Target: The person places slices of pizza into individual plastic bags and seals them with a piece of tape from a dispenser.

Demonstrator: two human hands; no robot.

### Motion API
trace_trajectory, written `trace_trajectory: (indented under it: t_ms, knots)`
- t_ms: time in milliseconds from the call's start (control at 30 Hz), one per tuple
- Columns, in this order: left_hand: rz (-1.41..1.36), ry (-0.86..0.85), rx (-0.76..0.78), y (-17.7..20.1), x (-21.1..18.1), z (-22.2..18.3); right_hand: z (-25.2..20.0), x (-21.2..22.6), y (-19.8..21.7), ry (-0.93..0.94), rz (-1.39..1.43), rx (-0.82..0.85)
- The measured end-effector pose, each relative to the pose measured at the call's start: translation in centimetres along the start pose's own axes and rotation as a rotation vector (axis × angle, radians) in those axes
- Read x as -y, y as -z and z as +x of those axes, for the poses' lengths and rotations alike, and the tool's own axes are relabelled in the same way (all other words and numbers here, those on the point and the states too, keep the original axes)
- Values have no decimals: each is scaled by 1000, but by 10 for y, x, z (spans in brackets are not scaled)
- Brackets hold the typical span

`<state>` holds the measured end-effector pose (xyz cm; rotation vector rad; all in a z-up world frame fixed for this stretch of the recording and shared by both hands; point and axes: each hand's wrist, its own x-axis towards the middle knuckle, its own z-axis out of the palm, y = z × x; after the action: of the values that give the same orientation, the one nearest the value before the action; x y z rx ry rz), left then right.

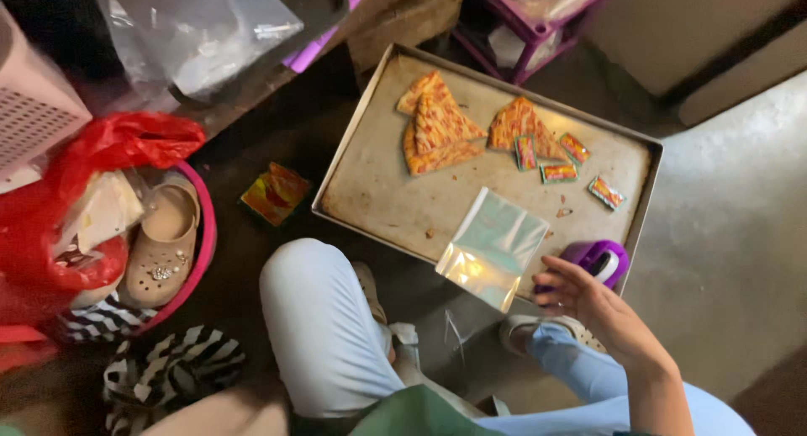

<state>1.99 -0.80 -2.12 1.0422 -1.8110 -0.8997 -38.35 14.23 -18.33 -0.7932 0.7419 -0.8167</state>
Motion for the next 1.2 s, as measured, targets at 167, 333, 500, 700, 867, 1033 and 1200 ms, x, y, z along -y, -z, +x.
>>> trace_trajectory:
  t_ms: [167,333,500,700,867,1033,1200]
  knots:
    - [310,-216,69,-25,21,-6,28,18,-59,-333,-375,-594]
    - [614,-523,106,-50,29,2,50,-99,-23,-114,-1106,-437]
    - [436,-312,149,-131,92,-42,61,-160,0,77,-1751,-246]
    - [229,32,205,-180,115,-105,65,-170,9,162,-1855,-266]
    - [-159,490,63,-212,133,-150,73,-158,13,20,-1619,-473]
    - [-220,557,-76,-243,141,-179,75,-110,4,73,-1168,-625]
    - [-277,440,-209,-232,111,-153,53,-16,-55,402,-948,-589]
